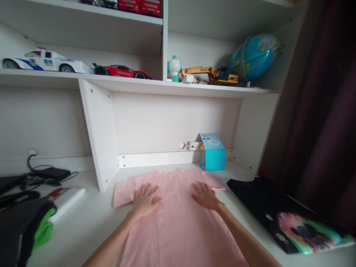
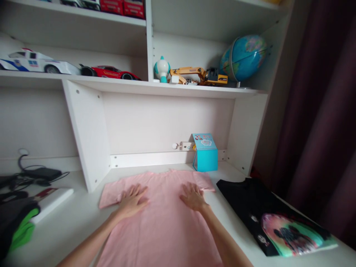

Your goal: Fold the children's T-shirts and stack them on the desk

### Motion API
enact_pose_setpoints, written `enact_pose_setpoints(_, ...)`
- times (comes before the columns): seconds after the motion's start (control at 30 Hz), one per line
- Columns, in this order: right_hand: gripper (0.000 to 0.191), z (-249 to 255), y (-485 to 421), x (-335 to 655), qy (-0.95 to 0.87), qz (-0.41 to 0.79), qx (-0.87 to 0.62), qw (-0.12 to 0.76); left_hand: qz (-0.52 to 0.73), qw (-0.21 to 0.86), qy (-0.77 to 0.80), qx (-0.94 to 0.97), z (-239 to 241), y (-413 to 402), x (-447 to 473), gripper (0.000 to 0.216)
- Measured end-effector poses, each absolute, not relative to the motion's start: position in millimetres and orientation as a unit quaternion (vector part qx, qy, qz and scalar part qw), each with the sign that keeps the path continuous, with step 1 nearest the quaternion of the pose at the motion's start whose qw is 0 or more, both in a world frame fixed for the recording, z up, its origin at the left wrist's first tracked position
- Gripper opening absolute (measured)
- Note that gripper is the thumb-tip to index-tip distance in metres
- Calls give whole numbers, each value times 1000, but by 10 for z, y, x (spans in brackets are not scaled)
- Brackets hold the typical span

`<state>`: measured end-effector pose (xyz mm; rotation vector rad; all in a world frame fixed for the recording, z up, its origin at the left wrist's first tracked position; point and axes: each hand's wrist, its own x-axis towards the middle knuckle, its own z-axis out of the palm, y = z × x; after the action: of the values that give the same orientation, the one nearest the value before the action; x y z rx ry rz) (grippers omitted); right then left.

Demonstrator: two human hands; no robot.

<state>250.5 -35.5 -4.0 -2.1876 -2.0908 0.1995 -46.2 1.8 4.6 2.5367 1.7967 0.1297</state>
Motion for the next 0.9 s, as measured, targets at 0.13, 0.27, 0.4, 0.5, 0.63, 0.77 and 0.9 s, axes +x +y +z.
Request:
enact_pose_setpoints(0.13,59,-203,-287,2465,-680,18,-730,66,46,11,577,815,39,96,-529,67)
enact_pose_setpoints(0.27,56,-274,-278,2472,-682,-10,-728,69,57,9,571,819,-5,128,-545,67)
enact_pose_setpoints(0.4,56,-303,-262,2498,-685,-22,-725,69,63,11,571,819,-14,117,-547,66)
enact_pose_setpoints(0.5,57,-317,-252,2517,-685,-23,-725,68,66,14,569,819,-14,113,-547,68)
enact_pose_setpoints(0.63,58,-325,-252,2542,-685,-18,-725,66,66,17,565,822,-34,123,-543,68)
enact_pose_setpoints(0.77,58,-308,-270,2550,-686,-7,-725,63,72,13,567,820,-49,125,-535,67)
enact_pose_setpoints(0.9,57,-276,-293,2538,-685,-2,-725,68,71,15,571,818,-38,100,-527,67)
